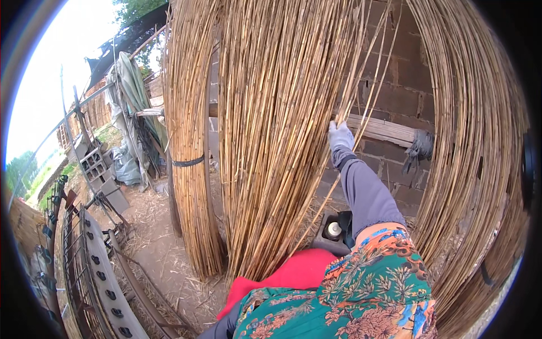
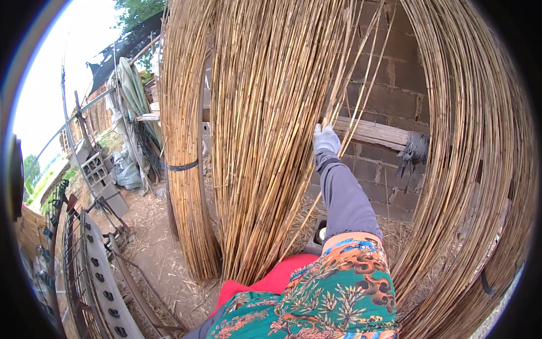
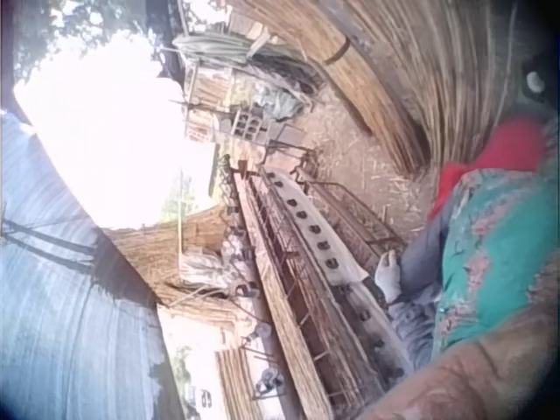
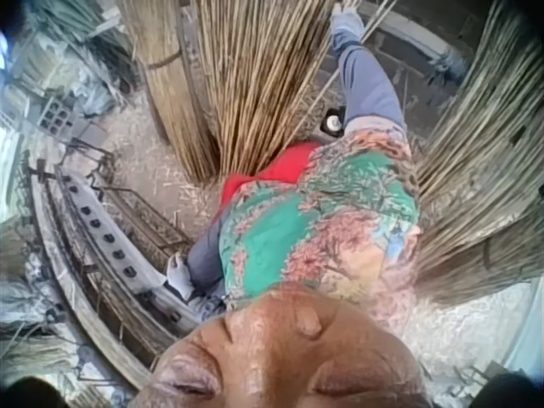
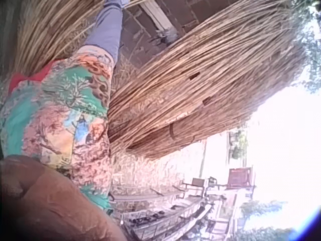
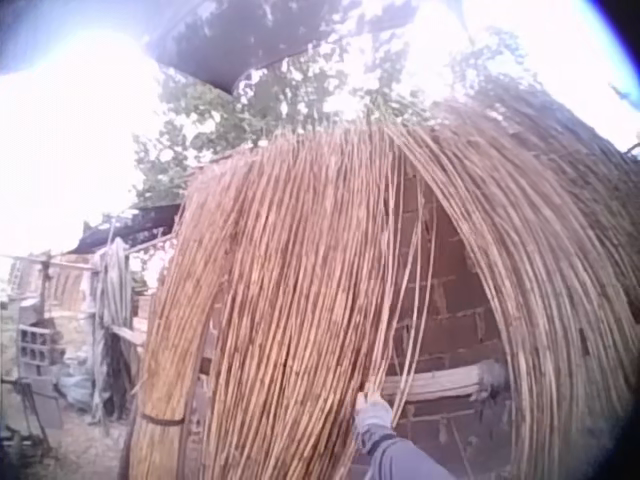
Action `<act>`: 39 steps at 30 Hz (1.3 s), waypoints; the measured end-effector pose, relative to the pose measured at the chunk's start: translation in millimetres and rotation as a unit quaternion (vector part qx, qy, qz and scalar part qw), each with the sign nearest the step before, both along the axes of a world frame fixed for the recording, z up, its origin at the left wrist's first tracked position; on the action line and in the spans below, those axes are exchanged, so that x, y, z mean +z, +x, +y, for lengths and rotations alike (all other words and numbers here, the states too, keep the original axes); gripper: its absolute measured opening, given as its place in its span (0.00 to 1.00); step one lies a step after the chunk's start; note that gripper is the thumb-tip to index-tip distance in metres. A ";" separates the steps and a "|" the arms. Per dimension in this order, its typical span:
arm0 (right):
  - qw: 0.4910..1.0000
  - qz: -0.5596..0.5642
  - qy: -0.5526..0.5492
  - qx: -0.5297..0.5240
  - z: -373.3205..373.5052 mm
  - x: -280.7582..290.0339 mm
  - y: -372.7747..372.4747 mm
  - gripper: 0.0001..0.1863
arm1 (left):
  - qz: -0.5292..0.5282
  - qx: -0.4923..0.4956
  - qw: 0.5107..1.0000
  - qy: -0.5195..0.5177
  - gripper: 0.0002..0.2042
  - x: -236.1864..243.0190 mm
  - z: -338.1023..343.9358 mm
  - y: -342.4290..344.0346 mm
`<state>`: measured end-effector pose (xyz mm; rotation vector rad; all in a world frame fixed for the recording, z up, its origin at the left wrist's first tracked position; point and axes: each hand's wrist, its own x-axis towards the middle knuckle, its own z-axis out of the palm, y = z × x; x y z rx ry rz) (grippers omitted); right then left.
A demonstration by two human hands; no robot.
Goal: Operating a large manual weaving machine to bind reeds into mats, including threading spools and arranging plant material.
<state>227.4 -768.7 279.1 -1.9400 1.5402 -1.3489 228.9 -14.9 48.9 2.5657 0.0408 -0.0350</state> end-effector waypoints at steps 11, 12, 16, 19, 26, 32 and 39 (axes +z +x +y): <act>0.989 0.032 0.142 -0.030 -11.3 -57.4 -67.8 0.25 | 0.002 0.004 0.999 0.035 0.21 16.1 -6.6 -6.4; 0.986 0.047 0.155 -0.042 -11.6 -58.3 -64.7 0.26 | 0.002 0.001 0.999 0.034 0.21 16.7 -6.6 -8.0; 0.985 0.084 0.146 -0.033 -11.5 -58.8 -57.8 0.24 | 0.017 0.019 1.000 0.016 0.21 17.2 -6.0 -14.1; 0.987 0.094 0.127 -0.034 -8.8 -60.8 -57.9 0.24 | 0.006 0.015 1.000 0.017 0.21 17.4 -6.6 -15.7; 0.990 0.092 0.109 -0.018 -4.9 -62.3 -52.2 0.22 | 0.010 0.015 1.000 0.010 0.21 16.7 -3.6 -16.1; 0.997 0.024 0.072 0.010 20.6 -63.8 -34.5 0.23 | -0.038 0.032 0.999 0.011 0.18 -5.5 1.5 -10.6; 0.665 -0.354 0.320 0.575 198.9 -156.0 62.5 0.14 | -0.122 0.050 0.991 -0.001 0.11 -21.8 3.0 -9.4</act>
